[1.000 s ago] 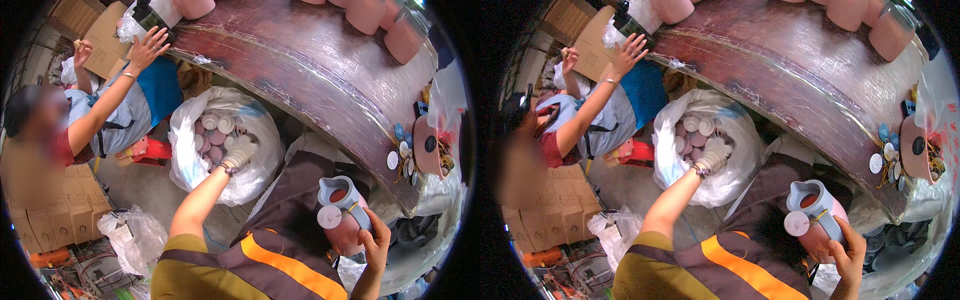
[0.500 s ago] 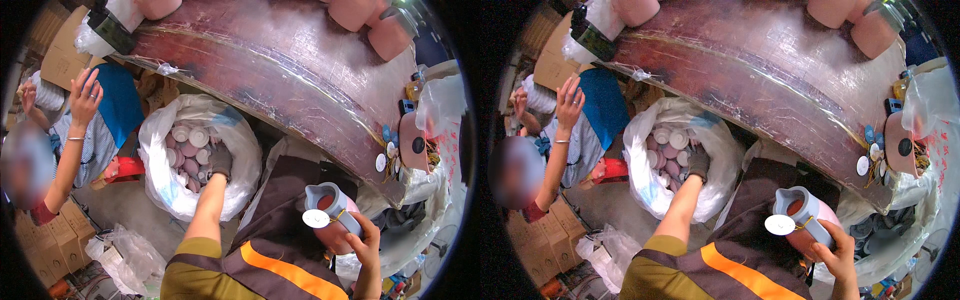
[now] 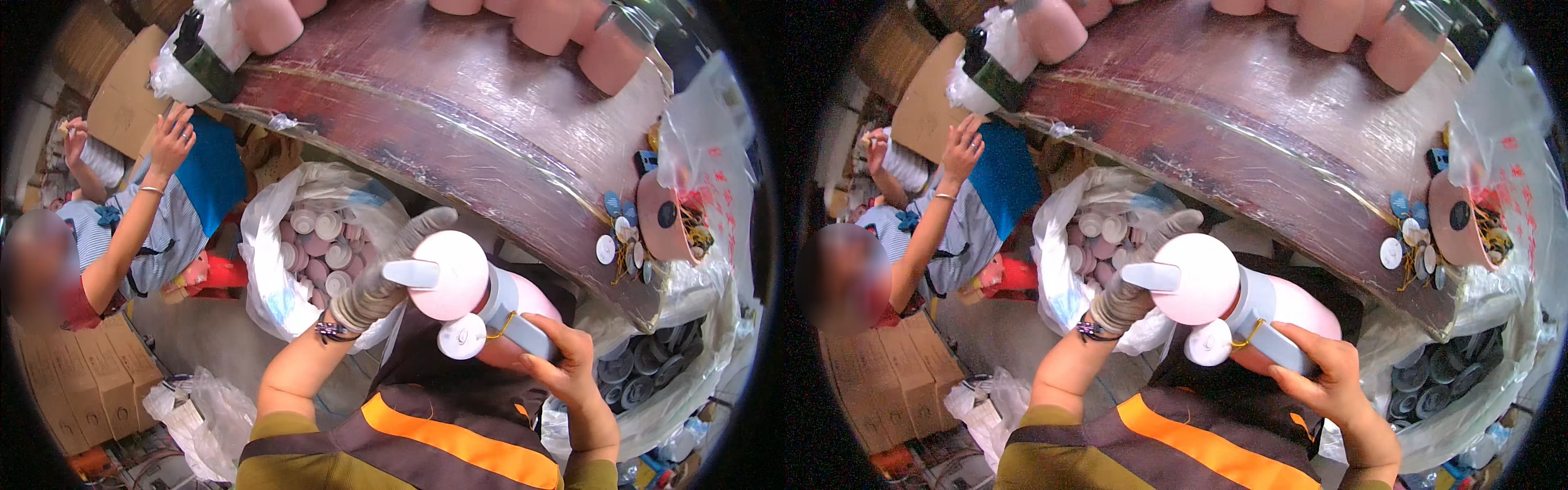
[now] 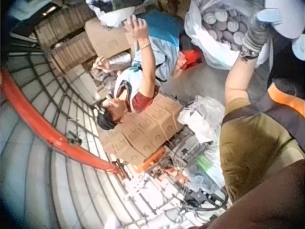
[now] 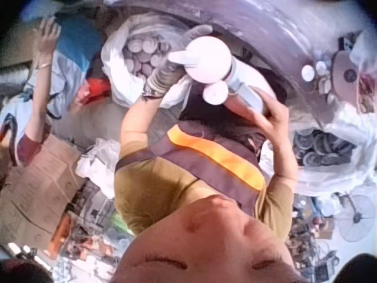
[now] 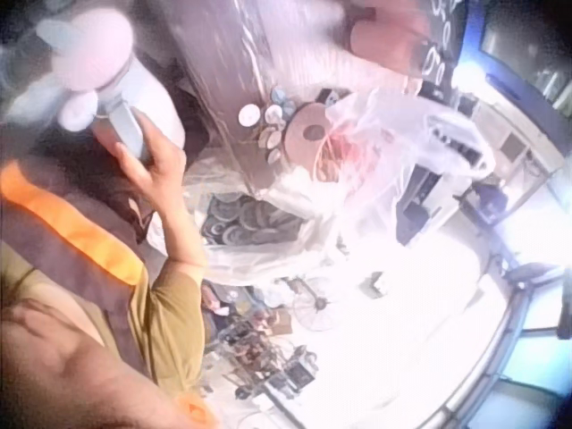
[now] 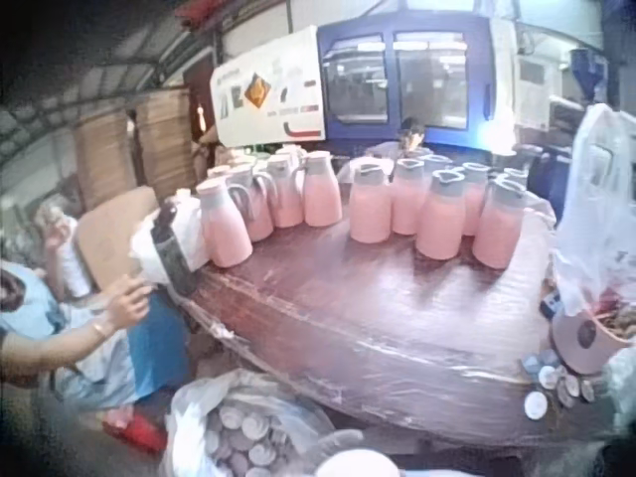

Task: The person assembles pink kettles by attaching grey lids and securing them with rubber bands. They pick up kettle bodies, place lids on top, and wrap bands around the necks to hold the parts together.

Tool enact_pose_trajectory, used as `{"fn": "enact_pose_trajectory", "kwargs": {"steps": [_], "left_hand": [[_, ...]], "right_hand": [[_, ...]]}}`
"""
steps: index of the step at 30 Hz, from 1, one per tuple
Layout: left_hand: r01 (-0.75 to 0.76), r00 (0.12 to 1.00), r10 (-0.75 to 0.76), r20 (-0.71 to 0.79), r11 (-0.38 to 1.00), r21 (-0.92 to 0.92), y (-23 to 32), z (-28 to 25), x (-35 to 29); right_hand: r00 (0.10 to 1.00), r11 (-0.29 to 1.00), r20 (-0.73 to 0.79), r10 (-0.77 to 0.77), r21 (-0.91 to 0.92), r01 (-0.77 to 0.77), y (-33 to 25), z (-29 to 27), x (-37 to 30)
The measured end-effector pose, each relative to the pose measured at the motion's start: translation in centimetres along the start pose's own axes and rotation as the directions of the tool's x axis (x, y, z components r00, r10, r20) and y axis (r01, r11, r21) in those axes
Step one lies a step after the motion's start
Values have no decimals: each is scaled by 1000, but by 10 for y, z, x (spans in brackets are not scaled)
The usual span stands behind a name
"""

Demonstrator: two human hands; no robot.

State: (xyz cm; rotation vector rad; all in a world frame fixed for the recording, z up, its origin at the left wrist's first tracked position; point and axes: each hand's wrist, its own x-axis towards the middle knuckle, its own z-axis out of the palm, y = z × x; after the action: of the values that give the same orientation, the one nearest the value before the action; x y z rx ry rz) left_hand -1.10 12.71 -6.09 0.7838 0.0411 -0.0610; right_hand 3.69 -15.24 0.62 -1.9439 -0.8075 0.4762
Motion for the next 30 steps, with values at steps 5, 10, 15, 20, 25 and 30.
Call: {"fn": "enact_pose_trajectory", "kwargs": {"steps": [5,10,15,20,25,30], "left_hand": [[-92,996,92,1,995,26,-24,35,4],[-452,891,281,355,613,648,-15,65,15],[-564,814,-130,566,59,824,44,116,20],[-299,889,-314,335,158,941,44,125,15],[-294,954,-57,296,41,955,-18,113,15],[-630,728,-224,649,157,761,0,118,16]], "right_hand": [[966,977,-259,23,211,34,22,-1,-40],[936,900,-343,80,429,80,40,-12,-65],[955,885,-283,90,463,53,39,-36,-71],[950,977,-241,-196,31,209,31,-33,-63],[950,954,-170,-261,-193,228,25,-23,-65],[994,963,-37,-106,246,112,35,-53,-70]]}}
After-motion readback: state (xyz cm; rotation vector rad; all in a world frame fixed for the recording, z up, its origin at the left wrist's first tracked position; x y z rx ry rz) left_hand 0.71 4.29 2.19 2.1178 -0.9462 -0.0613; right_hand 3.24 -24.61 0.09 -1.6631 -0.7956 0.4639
